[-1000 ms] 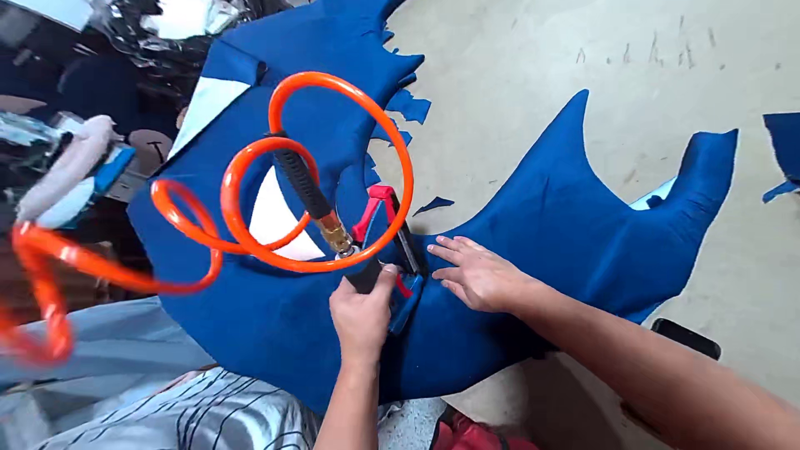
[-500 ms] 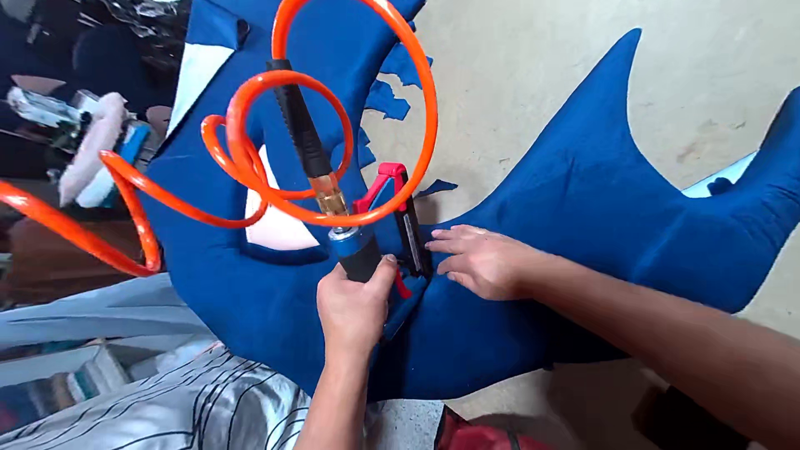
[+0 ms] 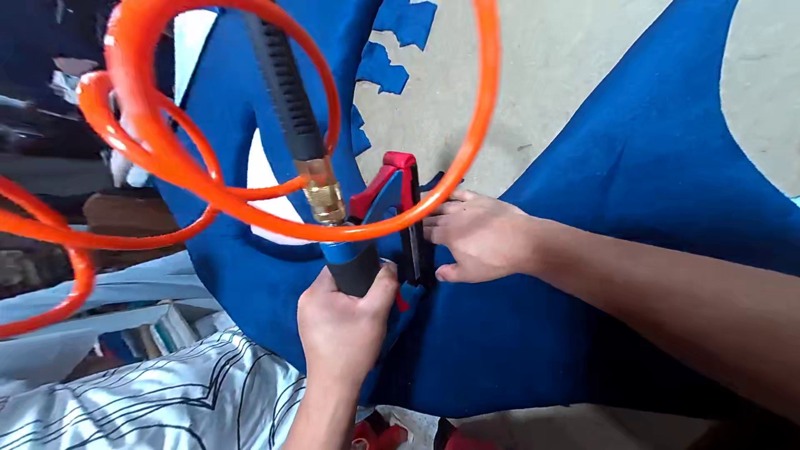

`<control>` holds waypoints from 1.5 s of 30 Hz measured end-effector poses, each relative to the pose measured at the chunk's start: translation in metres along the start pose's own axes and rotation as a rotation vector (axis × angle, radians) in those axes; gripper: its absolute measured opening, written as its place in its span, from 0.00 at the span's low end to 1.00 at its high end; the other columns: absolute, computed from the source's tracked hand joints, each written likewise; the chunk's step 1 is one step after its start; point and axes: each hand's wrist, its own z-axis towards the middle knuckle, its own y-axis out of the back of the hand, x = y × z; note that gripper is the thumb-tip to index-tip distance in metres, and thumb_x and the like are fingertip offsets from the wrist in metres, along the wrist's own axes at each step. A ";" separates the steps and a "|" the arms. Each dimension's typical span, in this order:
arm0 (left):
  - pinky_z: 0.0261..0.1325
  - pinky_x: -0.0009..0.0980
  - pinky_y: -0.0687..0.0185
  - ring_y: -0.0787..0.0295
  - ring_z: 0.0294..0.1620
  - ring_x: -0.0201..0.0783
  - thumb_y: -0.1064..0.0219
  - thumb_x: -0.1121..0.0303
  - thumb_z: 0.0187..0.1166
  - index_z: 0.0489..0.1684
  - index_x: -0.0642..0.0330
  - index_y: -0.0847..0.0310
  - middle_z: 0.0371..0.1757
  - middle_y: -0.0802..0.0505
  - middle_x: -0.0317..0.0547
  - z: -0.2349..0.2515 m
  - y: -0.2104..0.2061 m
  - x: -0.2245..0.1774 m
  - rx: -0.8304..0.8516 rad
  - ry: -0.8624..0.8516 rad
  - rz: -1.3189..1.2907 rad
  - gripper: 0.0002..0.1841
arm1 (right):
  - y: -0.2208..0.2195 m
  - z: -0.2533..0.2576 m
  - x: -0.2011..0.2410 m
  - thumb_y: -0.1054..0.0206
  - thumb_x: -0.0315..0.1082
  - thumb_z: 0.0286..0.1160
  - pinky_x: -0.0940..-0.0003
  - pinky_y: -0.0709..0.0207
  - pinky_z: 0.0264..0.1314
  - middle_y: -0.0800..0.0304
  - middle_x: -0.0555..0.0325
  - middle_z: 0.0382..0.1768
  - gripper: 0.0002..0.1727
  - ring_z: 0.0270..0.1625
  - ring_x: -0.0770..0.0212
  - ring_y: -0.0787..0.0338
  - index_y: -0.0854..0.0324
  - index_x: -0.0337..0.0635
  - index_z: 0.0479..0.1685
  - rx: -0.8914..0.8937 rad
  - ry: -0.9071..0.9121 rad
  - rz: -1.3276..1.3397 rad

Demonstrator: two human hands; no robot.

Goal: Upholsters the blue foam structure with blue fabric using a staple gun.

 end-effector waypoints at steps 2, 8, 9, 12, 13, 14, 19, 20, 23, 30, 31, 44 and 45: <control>0.20 0.30 0.17 0.14 0.19 0.23 0.25 0.48 0.65 0.32 0.45 0.13 0.20 0.11 0.25 -0.005 -0.003 0.002 -0.053 -0.019 0.016 0.13 | 0.006 0.002 0.003 0.37 0.64 0.77 0.42 0.57 0.95 0.27 0.61 0.85 0.39 0.91 0.55 0.36 0.25 0.51 0.83 0.072 -0.005 0.035; 0.31 0.25 0.08 0.06 0.29 0.22 0.23 0.53 0.65 0.35 0.52 0.14 0.27 0.06 0.26 -0.029 -0.014 0.019 -0.209 -0.056 -0.153 0.14 | 0.009 0.005 0.004 0.31 0.55 0.77 0.42 0.58 0.96 0.23 0.57 0.82 0.37 0.88 0.54 0.31 0.28 0.50 0.85 0.115 -0.012 0.138; 0.31 0.25 0.08 0.06 0.29 0.22 0.24 0.53 0.66 0.35 0.52 0.14 0.27 0.06 0.27 -0.030 -0.014 0.019 -0.211 -0.056 -0.162 0.14 | 0.009 0.006 0.004 0.31 0.56 0.76 0.43 0.56 0.96 0.23 0.57 0.82 0.37 0.88 0.55 0.31 0.28 0.50 0.85 0.110 -0.008 0.133; 0.29 0.26 0.09 0.07 0.27 0.24 0.25 0.53 0.68 0.33 0.50 0.13 0.26 0.06 0.27 -0.028 -0.014 0.021 -0.201 -0.075 -0.179 0.12 | 0.008 0.007 0.004 0.33 0.56 0.77 0.46 0.54 0.96 0.28 0.60 0.86 0.39 0.90 0.56 0.34 0.31 0.52 0.88 0.125 -0.010 0.111; 0.30 0.27 0.08 0.06 0.28 0.25 0.25 0.54 0.69 0.34 0.51 0.13 0.27 0.05 0.28 -0.028 -0.014 0.021 -0.192 -0.093 -0.197 0.11 | 0.007 0.007 0.004 0.32 0.56 0.76 0.47 0.51 0.95 0.25 0.60 0.84 0.37 0.89 0.56 0.32 0.28 0.51 0.85 0.114 -0.008 0.112; 0.30 0.27 0.07 0.06 0.29 0.26 0.25 0.55 0.69 0.34 0.51 0.14 0.28 0.05 0.29 -0.028 -0.014 0.021 -0.188 -0.106 -0.212 0.11 | 0.008 0.006 0.005 0.31 0.56 0.76 0.48 0.48 0.94 0.22 0.60 0.81 0.35 0.87 0.56 0.30 0.25 0.51 0.82 0.107 -0.010 0.117; 0.34 0.32 0.05 0.03 0.32 0.33 0.27 0.58 0.71 0.33 0.52 0.11 0.31 0.02 0.35 -0.026 -0.014 0.019 -0.132 -0.108 -0.273 0.08 | 0.010 0.007 0.006 0.32 0.56 0.76 0.48 0.44 0.92 0.24 0.59 0.83 0.37 0.88 0.54 0.31 0.27 0.51 0.84 0.129 -0.023 0.098; 0.32 0.32 0.05 0.03 0.30 0.33 0.27 0.59 0.70 0.32 0.52 0.12 0.30 0.02 0.35 -0.028 -0.016 0.017 -0.131 -0.108 -0.267 0.07 | 0.010 0.006 0.007 0.32 0.56 0.77 0.49 0.44 0.92 0.25 0.58 0.84 0.36 0.89 0.54 0.32 0.28 0.51 0.84 0.127 -0.024 0.104; 0.29 0.29 0.06 0.05 0.27 0.30 0.28 0.62 0.68 0.31 0.52 0.12 0.28 0.03 0.32 -0.037 -0.019 0.013 -0.144 -0.115 -0.264 0.05 | -0.001 0.008 0.003 0.33 0.54 0.76 0.49 0.47 0.94 0.26 0.59 0.85 0.37 0.90 0.56 0.34 0.28 0.52 0.86 0.054 0.006 0.135; 0.42 0.38 0.04 0.02 0.37 0.35 0.27 0.60 0.77 0.40 0.52 0.08 0.38 0.01 0.37 -0.027 0.003 0.038 -0.025 -0.107 -0.430 0.08 | -0.007 -0.002 0.015 0.47 0.59 0.85 0.48 0.44 0.92 0.27 0.59 0.86 0.36 0.88 0.54 0.30 0.31 0.51 0.88 -0.069 -0.021 -0.070; 0.47 0.42 0.03 0.01 0.40 0.41 0.27 0.63 0.78 0.41 0.56 0.08 0.40 0.00 0.43 -0.027 0.010 0.046 -0.007 -0.097 -0.526 0.08 | -0.011 -0.005 0.020 0.49 0.60 0.86 0.46 0.44 0.92 0.26 0.60 0.85 0.35 0.88 0.55 0.30 0.31 0.52 0.88 -0.109 -0.043 -0.102; 0.51 0.47 0.03 0.01 0.42 0.48 0.33 0.67 0.77 0.42 0.64 0.12 0.41 0.01 0.50 0.015 0.073 0.168 -0.004 -0.205 -0.740 0.09 | -0.092 -0.030 0.130 0.51 0.41 0.90 0.38 0.52 0.94 0.28 0.65 0.86 0.21 0.93 0.54 0.41 0.12 0.53 0.65 -0.489 -0.441 -0.190; 0.50 0.47 0.03 0.01 0.42 0.48 0.33 0.67 0.78 0.42 0.63 0.12 0.41 0.01 0.50 0.022 0.072 0.170 0.020 -0.208 -0.758 0.08 | -0.093 -0.028 0.131 0.52 0.41 0.90 0.37 0.51 0.94 0.29 0.66 0.87 0.21 0.94 0.53 0.41 0.13 0.54 0.66 -0.484 -0.458 -0.204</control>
